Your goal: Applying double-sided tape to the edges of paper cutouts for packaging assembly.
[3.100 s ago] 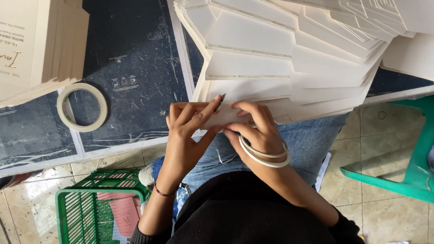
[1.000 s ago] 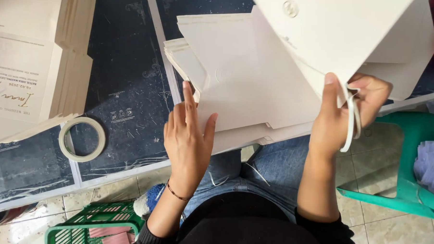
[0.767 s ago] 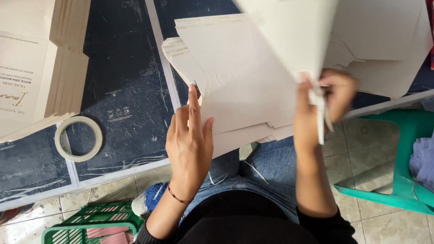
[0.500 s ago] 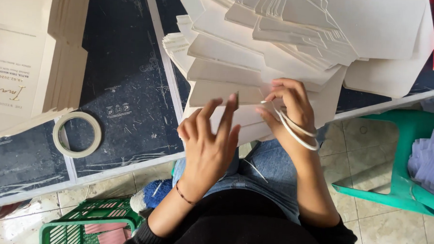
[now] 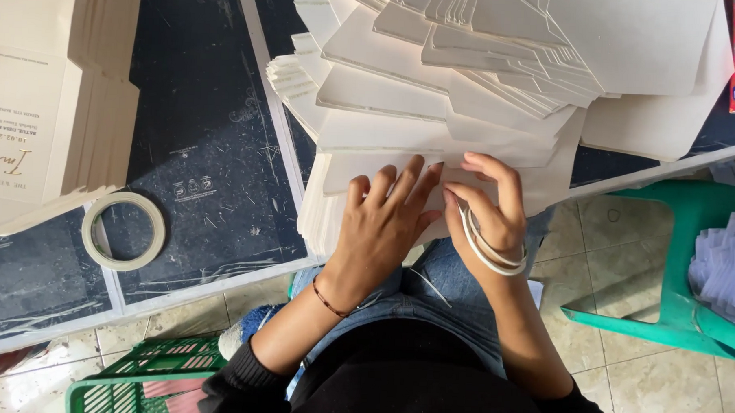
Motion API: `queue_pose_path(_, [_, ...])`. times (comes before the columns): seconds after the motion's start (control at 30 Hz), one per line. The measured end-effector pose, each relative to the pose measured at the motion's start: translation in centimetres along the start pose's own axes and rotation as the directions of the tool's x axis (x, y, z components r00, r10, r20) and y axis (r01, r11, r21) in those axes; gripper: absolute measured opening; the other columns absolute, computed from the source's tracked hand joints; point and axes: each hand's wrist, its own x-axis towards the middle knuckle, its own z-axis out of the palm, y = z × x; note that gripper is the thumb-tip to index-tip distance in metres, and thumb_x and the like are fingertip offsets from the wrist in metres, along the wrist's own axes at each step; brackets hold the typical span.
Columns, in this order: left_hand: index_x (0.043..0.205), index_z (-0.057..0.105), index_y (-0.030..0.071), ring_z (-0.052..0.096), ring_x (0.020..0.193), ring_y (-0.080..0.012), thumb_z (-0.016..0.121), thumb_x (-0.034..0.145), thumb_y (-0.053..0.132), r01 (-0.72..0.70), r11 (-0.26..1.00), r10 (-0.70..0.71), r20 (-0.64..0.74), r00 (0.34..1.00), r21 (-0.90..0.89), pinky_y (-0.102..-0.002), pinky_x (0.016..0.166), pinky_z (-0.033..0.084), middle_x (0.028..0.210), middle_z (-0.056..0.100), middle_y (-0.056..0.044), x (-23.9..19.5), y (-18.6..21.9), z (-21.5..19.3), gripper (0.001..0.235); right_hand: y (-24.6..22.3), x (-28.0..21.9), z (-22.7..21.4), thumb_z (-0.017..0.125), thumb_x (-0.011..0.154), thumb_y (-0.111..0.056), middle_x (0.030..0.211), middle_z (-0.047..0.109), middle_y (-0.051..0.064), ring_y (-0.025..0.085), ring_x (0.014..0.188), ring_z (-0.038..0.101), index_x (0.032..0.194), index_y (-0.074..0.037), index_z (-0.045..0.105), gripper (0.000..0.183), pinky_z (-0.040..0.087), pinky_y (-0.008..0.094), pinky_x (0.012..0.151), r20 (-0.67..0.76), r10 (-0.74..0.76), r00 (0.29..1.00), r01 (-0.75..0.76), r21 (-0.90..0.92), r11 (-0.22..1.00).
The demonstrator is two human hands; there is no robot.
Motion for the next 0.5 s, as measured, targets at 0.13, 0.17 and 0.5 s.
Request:
queue_pose_path(0.13, [0.153, 0.061, 0.018, 0.054, 0.114, -0.0243, 0.071, 0.102, 0.052, 0.004, 1.0, -0.004, -0.005, 1.0, -0.004, -0.041, 0.091, 0.041, 0.144, 0.06, -0.003, 0.5, 0.0, -0.2, 0.062, 0.1, -0.5, 0.0, 0.078, 0.103, 0.001, 0.146, 0.059, 0.016, 0.034, 0.124, 0.072, 0.114, -0.001, 0.079, 0.012, 0.061, 0.042, 0.101, -0.052, 0.026, 0.998, -0.022, 0.085, 0.996])
queue_pose_path(0.17, [0.152, 0.063, 0.019, 0.053, 0.114, -0.0243, 0.071, 0.102, 0.051, 0.006, 1.0, -0.006, 0.01, 1.0, -0.001, -0.042, 0.091, 0.041, 0.143, 0.06, -0.002, 0.7, -0.2, -0.7, 0.059, 0.4, -0.7, 0.0, 0.077, 0.103, 0.001, 0.146, 0.058, 0.017, 0.034, 0.122, 0.072, 0.115, -0.001, 0.08, 0.012, 0.062, 0.043, 0.099, -0.058, 0.03, 0.998, -0.025, 0.085, 0.996])
queue_pose_path(0.5, [0.146, 0.066, 0.02, 0.052, 0.115, -0.0212, 0.089, 0.085, 0.048, 0.001, 1.0, -0.001, 0.001, 1.0, 0.025, -0.04, 0.09, 0.041, 0.139, 0.058, 0.0, 0.6, 1.4, 0.5, 0.071, -1.3, -0.9, -0.4, 0.08, 0.101, 0.0, 0.139, 0.061, 0.017, 0.038, 0.117, 0.074, 0.104, 0.0, 0.081, 0.003, 0.062, 0.045, 0.094, -0.044, 0.065, 0.997, -0.059, 0.118, 0.991])
